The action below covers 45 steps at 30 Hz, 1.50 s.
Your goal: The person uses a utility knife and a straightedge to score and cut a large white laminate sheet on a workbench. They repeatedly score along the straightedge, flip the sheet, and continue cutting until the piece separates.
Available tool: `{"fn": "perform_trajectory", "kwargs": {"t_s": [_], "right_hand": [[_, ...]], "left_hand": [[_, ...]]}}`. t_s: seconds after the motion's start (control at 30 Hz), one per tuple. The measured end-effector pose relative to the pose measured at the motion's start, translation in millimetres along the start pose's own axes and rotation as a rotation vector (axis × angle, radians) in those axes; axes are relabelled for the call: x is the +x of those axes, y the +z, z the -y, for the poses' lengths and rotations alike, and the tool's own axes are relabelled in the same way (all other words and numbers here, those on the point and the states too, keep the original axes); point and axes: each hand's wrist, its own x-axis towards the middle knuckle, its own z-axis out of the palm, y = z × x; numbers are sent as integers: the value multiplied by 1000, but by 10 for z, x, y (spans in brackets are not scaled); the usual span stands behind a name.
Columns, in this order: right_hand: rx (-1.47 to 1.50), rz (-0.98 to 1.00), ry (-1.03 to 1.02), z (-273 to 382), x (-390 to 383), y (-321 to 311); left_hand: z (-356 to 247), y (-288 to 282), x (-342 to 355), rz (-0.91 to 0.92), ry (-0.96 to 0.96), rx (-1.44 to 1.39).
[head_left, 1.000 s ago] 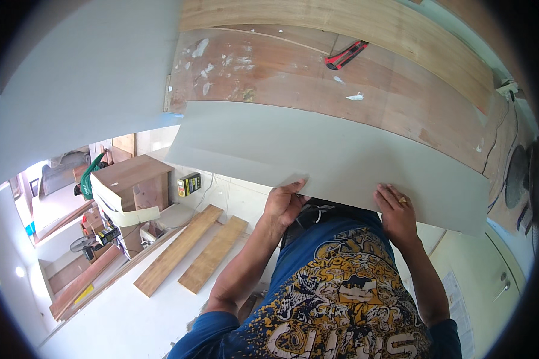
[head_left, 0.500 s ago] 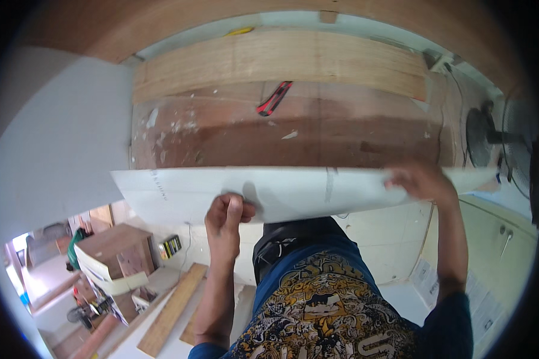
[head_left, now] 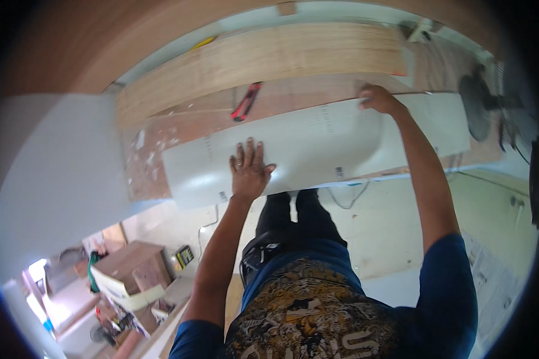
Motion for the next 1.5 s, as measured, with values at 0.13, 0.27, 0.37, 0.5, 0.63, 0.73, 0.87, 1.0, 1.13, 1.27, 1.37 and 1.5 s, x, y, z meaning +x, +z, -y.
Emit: {"fn": "perform_trajectory", "kwargs": {"t_s": [0.13, 0.27, 0.37, 0.5, 0.63, 0.73, 0.87, 1.0, 1.13, 1.27, 1.37, 1.5], "right_hand": [[-242, -408, -122, 133, -433, 364], [-539, -767, -82, 632, -824, 601], [-155, -932, 94, 483, -1385, 929], [180, -970, 487, 339, -2190, 2062], [897, -1099, 750, 443, -2364, 2213], [1185, -1268, 843, 673, -2029, 2262], [1235, -1281, 919, 670, -1898, 2241], [1197, -1313, 1062, 877, -1609, 2420], [905, -1419, 1129, 896, -1678, 2528], [405, -1385, 1257, 2280, -868, 2737], [-59, -1277, 865, 2602, -992, 2759], [-115, -1046, 554, 2897, -626, 2637]], "left_hand": [[413, 41, -197, 16, -121, 49], [1128, 43, -475, -8, -406, 42], [1582, -18, -573, -7, -616, -63], [2579, -112, -988, -144, -905, -95], [2547, -273, -901, -116, -995, -217], [3012, -273, -980, -212, -915, -196], [3065, -316, -709, -64, -800, -163], [3502, -264, -794, -129, -507, -774], [3961, -236, -699, 142, -715, -1128], [5075, -525, -765, -20, -411, -346], [4475, -655, -247, -92, -149, -259], [3020, -645, 791, -77, 386, -460]]}}
